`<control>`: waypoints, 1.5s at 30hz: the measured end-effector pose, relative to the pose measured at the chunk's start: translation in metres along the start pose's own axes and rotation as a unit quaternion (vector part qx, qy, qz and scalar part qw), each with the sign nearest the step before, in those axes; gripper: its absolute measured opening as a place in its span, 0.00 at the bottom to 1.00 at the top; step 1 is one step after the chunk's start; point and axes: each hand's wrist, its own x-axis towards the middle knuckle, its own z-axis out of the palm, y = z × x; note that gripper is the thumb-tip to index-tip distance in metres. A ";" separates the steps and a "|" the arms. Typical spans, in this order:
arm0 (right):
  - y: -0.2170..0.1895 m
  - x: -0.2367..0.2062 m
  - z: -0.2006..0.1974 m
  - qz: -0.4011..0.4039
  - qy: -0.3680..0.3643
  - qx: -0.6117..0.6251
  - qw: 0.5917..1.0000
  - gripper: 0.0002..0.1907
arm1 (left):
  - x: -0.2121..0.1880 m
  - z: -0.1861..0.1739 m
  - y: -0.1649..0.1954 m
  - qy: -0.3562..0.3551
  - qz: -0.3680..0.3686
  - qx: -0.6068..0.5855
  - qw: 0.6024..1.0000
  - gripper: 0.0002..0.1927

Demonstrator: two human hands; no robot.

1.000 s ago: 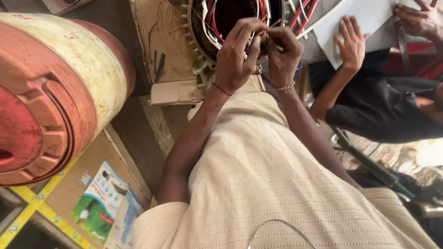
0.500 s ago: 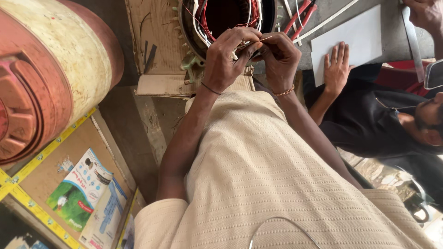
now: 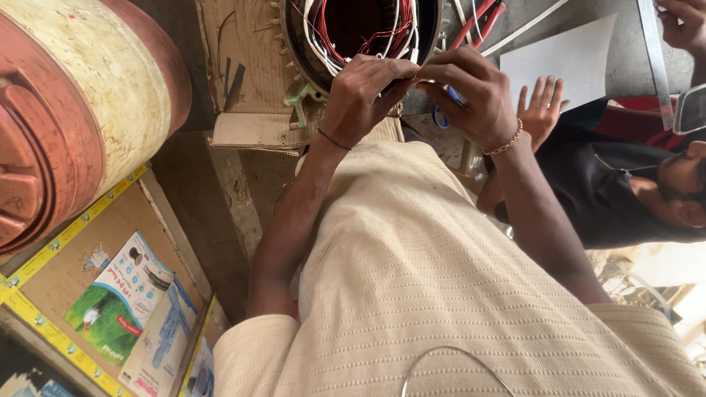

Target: The person wraps white insulating tape around the ends of copper wires on a motor stator. They use scissors to cut the tape and pliers to adjust the wires, repeating the process for multiple wire ends.

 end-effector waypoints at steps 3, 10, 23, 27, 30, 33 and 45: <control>-0.002 0.001 -0.001 -0.008 -0.022 -0.027 0.999 0.10 | 0.000 0.001 -0.001 0.004 0.015 0.005 1.000 0.10; -0.004 0.000 -0.008 0.017 -0.071 -0.109 0.991 0.07 | -0.004 0.010 -0.007 -0.019 0.016 0.015 1.000 0.10; -0.015 0.008 -0.008 0.094 -0.059 0.022 0.994 0.07 | -0.007 0.024 -0.019 -0.005 0.019 0.006 1.000 0.12; -0.016 0.010 -0.008 0.102 -0.068 0.017 0.992 0.06 | -0.009 0.021 -0.017 -0.023 -0.006 -0.010 1.000 0.12; -0.016 0.012 -0.009 0.115 -0.073 0.020 0.990 0.05 | -0.011 0.026 -0.018 -0.030 -0.020 -0.005 0.999 0.12; -0.017 0.013 -0.010 0.122 -0.073 0.018 0.990 0.05 | -0.013 0.037 -0.023 -0.033 -0.032 0.005 0.999 0.12; -0.020 0.008 0.000 0.295 -0.043 0.143 0.944 0.07 | -0.015 0.044 -0.019 -0.016 -0.008 0.066 0.998 0.19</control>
